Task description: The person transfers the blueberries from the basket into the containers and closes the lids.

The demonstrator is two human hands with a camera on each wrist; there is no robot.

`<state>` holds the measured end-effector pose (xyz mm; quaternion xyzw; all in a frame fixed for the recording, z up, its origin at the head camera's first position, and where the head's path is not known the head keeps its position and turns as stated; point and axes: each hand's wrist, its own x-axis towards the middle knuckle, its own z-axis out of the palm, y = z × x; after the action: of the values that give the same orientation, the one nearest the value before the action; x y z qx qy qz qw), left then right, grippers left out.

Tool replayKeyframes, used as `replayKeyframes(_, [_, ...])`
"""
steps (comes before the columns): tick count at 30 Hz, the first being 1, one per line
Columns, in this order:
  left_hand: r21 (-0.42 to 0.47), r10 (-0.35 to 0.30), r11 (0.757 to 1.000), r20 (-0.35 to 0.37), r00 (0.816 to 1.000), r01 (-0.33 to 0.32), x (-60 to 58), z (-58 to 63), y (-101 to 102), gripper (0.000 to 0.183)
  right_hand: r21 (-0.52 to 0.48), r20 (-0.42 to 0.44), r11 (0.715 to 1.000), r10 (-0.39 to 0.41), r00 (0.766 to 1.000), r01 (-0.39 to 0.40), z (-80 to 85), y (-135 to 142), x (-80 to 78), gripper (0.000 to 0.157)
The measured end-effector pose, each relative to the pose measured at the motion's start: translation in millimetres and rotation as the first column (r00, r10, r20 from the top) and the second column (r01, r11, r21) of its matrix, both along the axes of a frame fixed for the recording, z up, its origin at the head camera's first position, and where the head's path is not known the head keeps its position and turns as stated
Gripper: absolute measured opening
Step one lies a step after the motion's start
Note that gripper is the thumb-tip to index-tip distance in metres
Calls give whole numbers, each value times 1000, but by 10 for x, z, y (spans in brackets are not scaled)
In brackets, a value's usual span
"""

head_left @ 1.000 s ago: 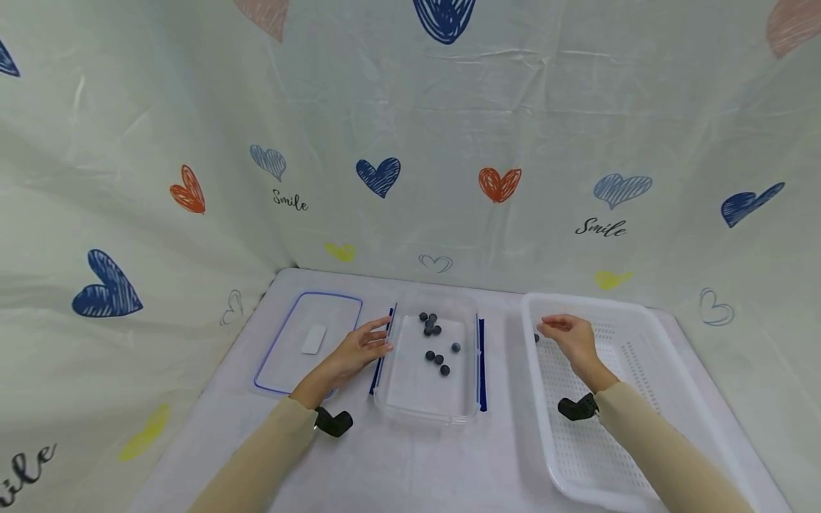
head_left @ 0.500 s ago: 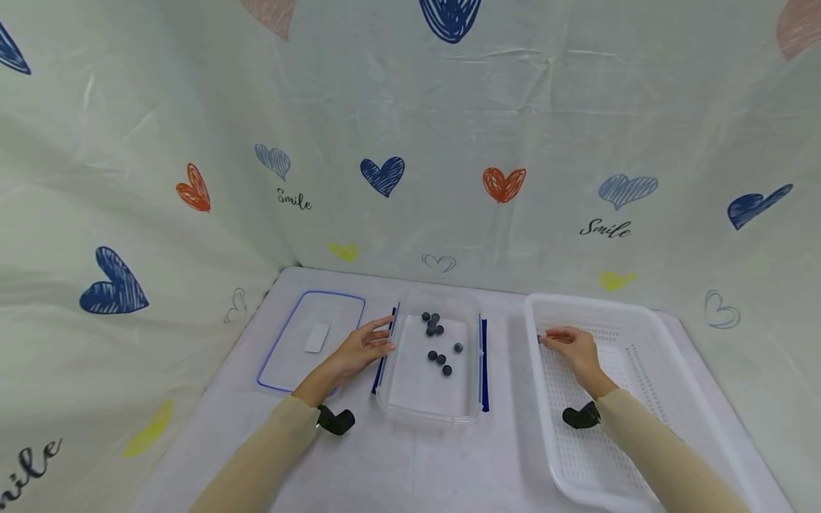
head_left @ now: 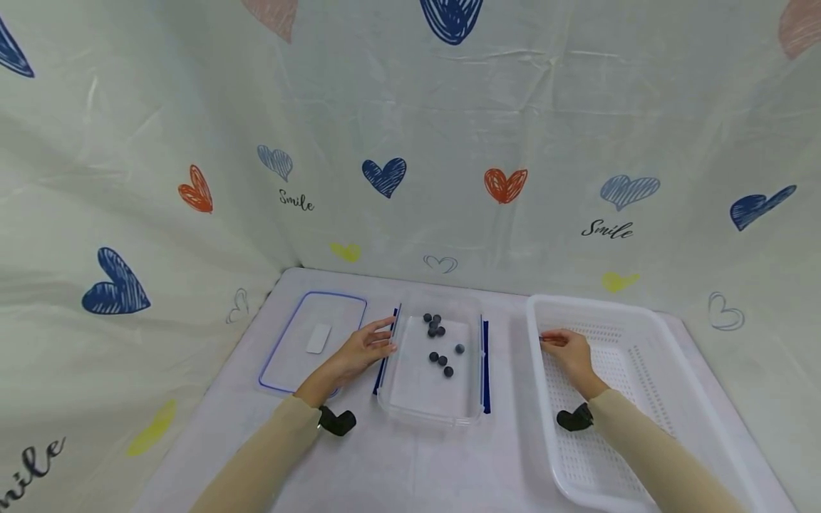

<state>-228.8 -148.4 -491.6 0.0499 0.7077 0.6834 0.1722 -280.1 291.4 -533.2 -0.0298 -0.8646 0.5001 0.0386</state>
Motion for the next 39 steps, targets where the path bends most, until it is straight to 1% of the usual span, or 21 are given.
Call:
replayKeyframes(3, [-4, 4, 1000, 3, 1000, -4, 0, 1, -5, 67, 13, -23, 1000, -3, 1000, 3, -15, -21, -17, 27])
replayKeyframes(7, [4, 1, 1000, 6, 1000, -1, 5, -3, -10, 67, 62, -32, 998, -11, 999, 13, -15, -37, -25, 25])
replayKeyframes(10, [4, 2, 1000, 6, 1000, -2, 11, -8, -4, 67, 71, -17, 997, -24, 1000, 25, 11, -35, -8, 26])
replayKeyframes(13, [0, 5, 1000, 6, 1000, -5, 20, -12, 4, 67, 60, 11, 998, -28, 1000, 27, 53, -16, 24, 28])
replayKeyframes(19, [-5, 10, 1000, 7, 1000, -10, 23, -29, 7, 67, 35, 43, 999, -26, 999, 25, 187, 40, 74, 32])
replayKeyframes(22, [0, 10, 1000, 10, 1000, -10, 21, -35, 9, 67, 8, 50, 1000, -20, 999, 20, 283, 64, 95, 34])
replayKeyframes(28, [21, 5, 1000, 14, 1000, -5, 26, -31, 6, 67, -86, 44, 996, 39, 998, -36, 500, 93, 128, 38])
replayKeyframes(31, [36, -1, 999, 14, 1000, 1, 27, -23, 7, 68, -123, 38, 991, 52, 998, -47, 592, 102, 142, 40])
replayKeyframes(35, [45, -7, 999, 7, 1000, 6, 18, -18, 7, 67, -159, 24, 985, 72, 997, -67, 671, 116, 162, 39])
replayKeyframes(39, [40, -7, 999, -2, 1000, 8, 9, -3, 6, 67, -181, -11, 979, 94, 996, -94, 727, 116, 176, 36])
